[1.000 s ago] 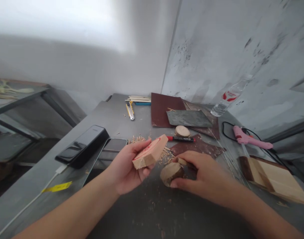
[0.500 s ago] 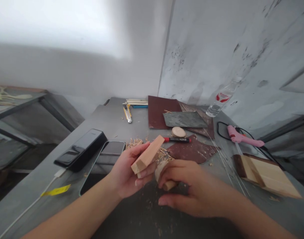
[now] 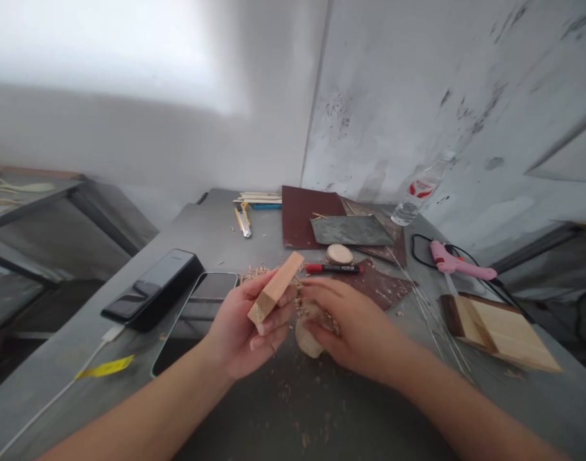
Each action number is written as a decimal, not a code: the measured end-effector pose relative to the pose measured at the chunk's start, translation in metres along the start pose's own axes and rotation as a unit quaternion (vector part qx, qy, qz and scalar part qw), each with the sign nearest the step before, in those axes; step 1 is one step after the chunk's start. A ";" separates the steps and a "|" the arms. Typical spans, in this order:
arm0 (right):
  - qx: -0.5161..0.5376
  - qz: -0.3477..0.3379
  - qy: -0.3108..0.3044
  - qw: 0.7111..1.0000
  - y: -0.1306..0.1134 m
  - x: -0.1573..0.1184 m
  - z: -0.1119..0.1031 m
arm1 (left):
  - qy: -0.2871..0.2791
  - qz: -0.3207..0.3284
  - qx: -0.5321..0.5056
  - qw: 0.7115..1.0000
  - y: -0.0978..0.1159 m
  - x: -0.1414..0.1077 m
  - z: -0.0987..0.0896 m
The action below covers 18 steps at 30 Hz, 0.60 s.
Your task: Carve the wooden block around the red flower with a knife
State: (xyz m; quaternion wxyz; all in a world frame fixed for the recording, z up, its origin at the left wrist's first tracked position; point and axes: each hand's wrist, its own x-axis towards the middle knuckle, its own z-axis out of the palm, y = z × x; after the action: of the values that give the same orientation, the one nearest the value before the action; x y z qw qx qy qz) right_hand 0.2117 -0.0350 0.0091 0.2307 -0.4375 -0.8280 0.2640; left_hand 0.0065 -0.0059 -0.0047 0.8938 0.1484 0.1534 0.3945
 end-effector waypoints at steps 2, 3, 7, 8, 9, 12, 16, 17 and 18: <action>-0.004 0.019 0.025 0.999 0.001 -0.001 -0.004 | 0.005 0.005 0.003 1.000 0.000 0.000 0.000; 0.000 0.021 0.021 1.000 0.001 -0.003 -0.007 | 0.002 0.005 0.010 1.000 0.000 0.001 -0.001; 0.028 0.000 -0.066 0.997 0.000 -0.009 -0.016 | -0.006 -0.013 0.030 0.999 0.000 0.003 -0.007; 0.030 -0.003 -0.075 0.997 0.002 -0.009 -0.017 | 0.000 -0.017 0.031 0.999 0.000 0.003 -0.008; 0.029 -0.002 -0.069 0.997 0.005 -0.009 -0.017 | 0.007 -0.019 0.032 0.999 0.000 0.004 -0.008; 0.021 0.024 -0.012 0.999 0.015 -0.007 -0.016 | 0.030 -0.020 0.041 0.998 -0.002 0.004 -0.005; 0.018 0.044 -0.006 0.999 0.021 -0.006 -0.011 | 0.073 -0.009 0.097 0.993 -0.005 0.005 -0.002; 0.012 0.051 -0.007 0.999 0.021 -0.006 -0.010 | 0.080 0.000 0.109 0.991 -0.006 0.005 -0.002; 0.005 0.061 -0.003 0.998 0.021 -0.006 -0.008 | 0.085 0.009 0.117 0.989 -0.006 0.005 -0.003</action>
State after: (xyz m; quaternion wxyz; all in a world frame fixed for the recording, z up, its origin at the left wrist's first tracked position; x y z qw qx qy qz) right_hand 0.2321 -0.0280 0.0006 0.2136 -0.4854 -0.7992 0.2831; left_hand 0.0126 -0.0058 -0.0110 0.8504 0.2194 0.2727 0.3927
